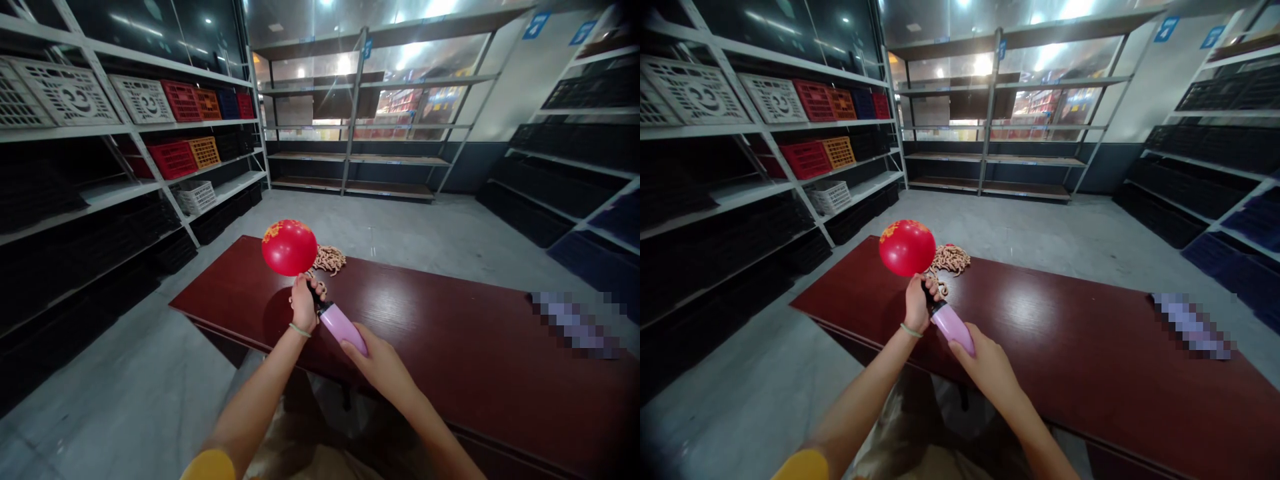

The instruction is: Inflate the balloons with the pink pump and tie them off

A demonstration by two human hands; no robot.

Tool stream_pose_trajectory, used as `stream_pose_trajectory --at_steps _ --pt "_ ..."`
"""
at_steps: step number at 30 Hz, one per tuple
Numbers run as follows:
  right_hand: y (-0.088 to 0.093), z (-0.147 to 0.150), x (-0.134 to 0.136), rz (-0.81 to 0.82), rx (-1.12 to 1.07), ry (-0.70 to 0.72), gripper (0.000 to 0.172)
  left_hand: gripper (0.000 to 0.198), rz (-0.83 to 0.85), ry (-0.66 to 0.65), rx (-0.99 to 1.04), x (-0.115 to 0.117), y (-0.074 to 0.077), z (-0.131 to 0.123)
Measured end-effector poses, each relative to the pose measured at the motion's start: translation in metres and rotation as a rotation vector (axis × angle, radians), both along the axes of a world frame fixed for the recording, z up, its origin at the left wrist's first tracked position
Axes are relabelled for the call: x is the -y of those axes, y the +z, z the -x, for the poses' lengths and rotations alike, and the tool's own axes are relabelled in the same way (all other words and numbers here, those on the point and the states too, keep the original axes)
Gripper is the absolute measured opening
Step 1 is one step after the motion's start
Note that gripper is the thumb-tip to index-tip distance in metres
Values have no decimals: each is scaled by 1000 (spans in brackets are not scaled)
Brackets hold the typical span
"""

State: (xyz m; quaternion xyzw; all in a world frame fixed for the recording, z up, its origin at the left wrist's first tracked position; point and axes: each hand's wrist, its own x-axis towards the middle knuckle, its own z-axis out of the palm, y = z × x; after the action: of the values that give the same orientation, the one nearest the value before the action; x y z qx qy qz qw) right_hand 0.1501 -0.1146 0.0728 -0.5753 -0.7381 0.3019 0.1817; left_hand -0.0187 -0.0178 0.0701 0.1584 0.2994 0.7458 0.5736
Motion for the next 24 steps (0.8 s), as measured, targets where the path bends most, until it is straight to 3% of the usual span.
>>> stream_pose_trajectory --at_steps 3,11,15,18,24 --pt "0 5 -1 -13 -23 3 45 18 12 -25 -20 -2 -1 2" --pt "1 -24 18 1 7 56 50 14 8 120 -35 -33 19 63" --pt "1 -27 24 15 47 61 51 15 -4 148 2 -35 23 78" --pt "3 -18 21 23 71 45 50 17 -24 143 10 -28 21 70" --pt "5 10 3 28 -6 39 47 19 -60 35 27 -1 5 24"
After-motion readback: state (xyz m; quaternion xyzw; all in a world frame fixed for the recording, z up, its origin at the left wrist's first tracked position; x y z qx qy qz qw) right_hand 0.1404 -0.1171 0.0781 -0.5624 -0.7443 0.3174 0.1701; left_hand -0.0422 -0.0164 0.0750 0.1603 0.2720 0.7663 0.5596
